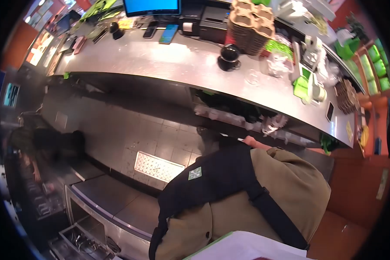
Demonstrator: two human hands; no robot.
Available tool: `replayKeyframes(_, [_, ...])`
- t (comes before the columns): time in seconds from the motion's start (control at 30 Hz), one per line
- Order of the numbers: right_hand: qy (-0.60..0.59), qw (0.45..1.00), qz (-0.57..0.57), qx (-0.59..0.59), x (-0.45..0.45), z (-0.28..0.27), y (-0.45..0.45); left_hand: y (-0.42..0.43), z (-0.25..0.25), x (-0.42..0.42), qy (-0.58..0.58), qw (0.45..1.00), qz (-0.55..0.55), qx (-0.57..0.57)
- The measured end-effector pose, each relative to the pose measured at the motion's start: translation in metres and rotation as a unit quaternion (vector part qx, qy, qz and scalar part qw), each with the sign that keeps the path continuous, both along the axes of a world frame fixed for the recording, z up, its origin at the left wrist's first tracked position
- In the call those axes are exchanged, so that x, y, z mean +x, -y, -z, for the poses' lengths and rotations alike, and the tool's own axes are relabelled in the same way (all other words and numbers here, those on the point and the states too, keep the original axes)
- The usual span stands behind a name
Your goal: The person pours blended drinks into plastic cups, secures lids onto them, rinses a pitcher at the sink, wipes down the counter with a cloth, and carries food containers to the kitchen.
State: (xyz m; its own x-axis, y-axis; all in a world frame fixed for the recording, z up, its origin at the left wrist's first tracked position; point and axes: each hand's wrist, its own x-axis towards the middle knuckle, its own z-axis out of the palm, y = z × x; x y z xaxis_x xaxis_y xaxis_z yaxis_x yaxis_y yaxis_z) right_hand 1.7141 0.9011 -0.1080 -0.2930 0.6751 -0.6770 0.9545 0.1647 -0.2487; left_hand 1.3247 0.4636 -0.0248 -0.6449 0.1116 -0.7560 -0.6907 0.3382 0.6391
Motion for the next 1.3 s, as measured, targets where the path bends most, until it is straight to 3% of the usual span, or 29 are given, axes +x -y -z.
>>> replayKeyframes(0.13, [-0.055, 0.980, 0.120, -0.152, 0.017, -0.049, 0.000, -0.098, -0.022, -0.069, -0.123, 0.978, 0.158, 0.059])
replayKeyframes(0.17, [-0.128, 0.980, 0.063, -0.141, 0.023, -0.045, -0.009, -0.122, -0.032, -0.083, -0.162, 0.966, 0.187, 0.076])
replayKeyframes(0.27, [-0.115, 0.980, -0.012, -0.163, 0.006, -0.050, -0.042, -0.196, -0.089, -0.104, -0.288, 0.921, 0.232, 0.121])
replayKeyframes(0.3, [-0.106, 0.979, -0.021, -0.172, -0.007, -0.053, -0.055, -0.211, -0.141, -0.089, -0.318, 0.920, 0.176, 0.147])
replayKeyframes(0.37, [-0.091, 0.978, -0.037, -0.184, -0.048, -0.069, -0.072, -0.240, -0.111, -0.118, -0.406, 0.878, 0.232, 0.102])
replayKeyframes(0.4, [-0.082, 0.978, -0.047, -0.185, -0.068, -0.071, -0.084, -0.246, -0.110, -0.106, -0.363, 0.911, 0.158, 0.114])
replayKeyframes(0.43, [-0.079, 0.978, -0.062, -0.183, -0.092, -0.065, -0.094, -0.240, -0.101, -0.099, -0.427, 0.889, 0.134, 0.094])
replayKeyframes(0.53, [-0.068, 0.974, -0.117, -0.181, -0.156, -0.068, -0.077, -0.153, -0.110, -0.064, -0.452, 0.891, 0.038, -0.005])
replayKeyframes(0.6, [-0.073, 0.972, -0.135, -0.177, -0.184, -0.075, -0.052, -0.066, -0.044, -0.066, -0.467, 0.876, 0.001, -0.117])
replayKeyframes(0.67, [-0.089, 0.968, -0.160, -0.171, -0.207, -0.080, -0.028, 0.034, -0.053, -0.044, -0.370, 0.902, -0.144, -0.167])
replayKeyframes(0.7, [-0.103, 0.964, -0.168, -0.176, -0.216, -0.079, -0.019, 0.081, -0.080, -0.030, -0.365, 0.882, -0.124, -0.272])
replayKeyframes(0.73, [-0.107, 0.963, -0.177, -0.172, -0.223, -0.081, -0.004, 0.134, -0.071, -0.025, -0.354, 0.877, -0.222, -0.235])
replayKeyframes(0.77, [-0.147, 0.957, -0.145, -0.206, -0.230, -0.055, -0.001, 0.167, -0.113, -0.008, -0.342, 0.850, -0.264, -0.300])
replayKeyframes(0.8, [-0.148, 0.955, -0.150, -0.209, -0.240, -0.056, 0.015, 0.221, -0.093, -0.006, -0.338, 0.815, -0.306, -0.357])
replayKeyframes(0.87, [-0.129, 0.958, -0.158, -0.203, -0.258, -0.068, 0.051, 0.322, -0.076, -0.011, -0.261, 0.814, -0.353, -0.380])
replayKeyframes(0.9, [-0.120, 0.958, -0.165, -0.201, -0.268, -0.073, 0.067, 0.361, -0.075, -0.014, -0.277, 0.780, -0.368, -0.424])
replayKeyframes(1.0, [-0.094, 0.961, -0.182, -0.185, -0.292, -0.094, 0.111, 0.449, -0.077, -0.018, -0.290, 0.719, -0.357, -0.520])
replayKeyframes(1.03, [-0.085, 0.963, -0.183, -0.180, -0.297, -0.099, 0.125, 0.479, -0.080, -0.027, -0.258, 0.738, -0.331, -0.529])
replayKeyframes(1.17, [-0.054, 0.969, -0.185, -0.152, -0.313, -0.119, 0.164, 0.562, -0.070, -0.070, -0.330, 0.723, -0.249, -0.554])
replayKeyframes(1.3, [-0.013, 0.974, -0.187, -0.130, -0.312, -0.124, 0.177, 0.585, -0.063, -0.094, -0.187, 0.752, -0.206, -0.597])
